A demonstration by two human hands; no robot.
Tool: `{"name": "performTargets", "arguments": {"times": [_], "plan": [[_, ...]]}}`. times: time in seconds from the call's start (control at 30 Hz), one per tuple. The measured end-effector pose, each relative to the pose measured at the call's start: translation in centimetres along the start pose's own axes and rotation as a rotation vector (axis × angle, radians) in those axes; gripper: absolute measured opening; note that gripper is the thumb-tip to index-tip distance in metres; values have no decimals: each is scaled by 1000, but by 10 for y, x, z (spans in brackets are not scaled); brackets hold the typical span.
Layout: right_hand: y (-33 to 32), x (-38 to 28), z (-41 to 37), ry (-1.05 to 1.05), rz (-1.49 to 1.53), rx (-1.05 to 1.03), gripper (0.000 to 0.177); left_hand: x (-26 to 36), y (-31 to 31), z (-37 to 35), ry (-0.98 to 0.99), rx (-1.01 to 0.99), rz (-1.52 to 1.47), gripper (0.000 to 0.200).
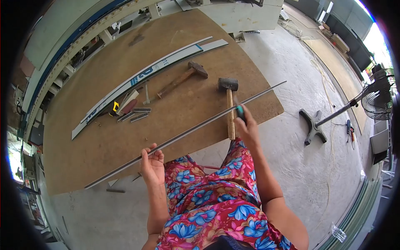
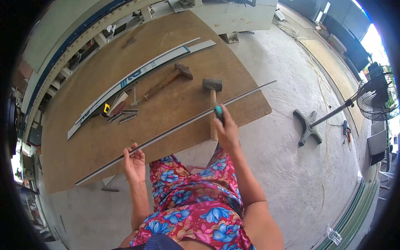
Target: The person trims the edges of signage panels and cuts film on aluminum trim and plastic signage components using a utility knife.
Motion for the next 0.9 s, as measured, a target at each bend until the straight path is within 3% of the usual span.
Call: {"name": "performTargets", "arguments": {"times": [0.13,0.2,0.33,0.9], "plan": [[36,-81,-29,-266,40,-214,54,-12,20,-1,0,-33,65,19],[48,-110,-40,-210,114,-383,58,-16,29,-4,15,-31,98,19],[66,-120,-53,-175,135,-528,59,-17,40,-10,68,-16,141,16],[19,-59,-25,-56,-55,-326,47,-17,32,-7,34,-51,107,16]]}}
Point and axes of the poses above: each hand's wrist, its own z-axis towards the middle knuckle, its own y-axis out of the palm, x = y × z, the point moved 3 cm from there along z, towards the middle knuckle, and after that the axes turned 15 degrees about -y, right-handed, at the moved point
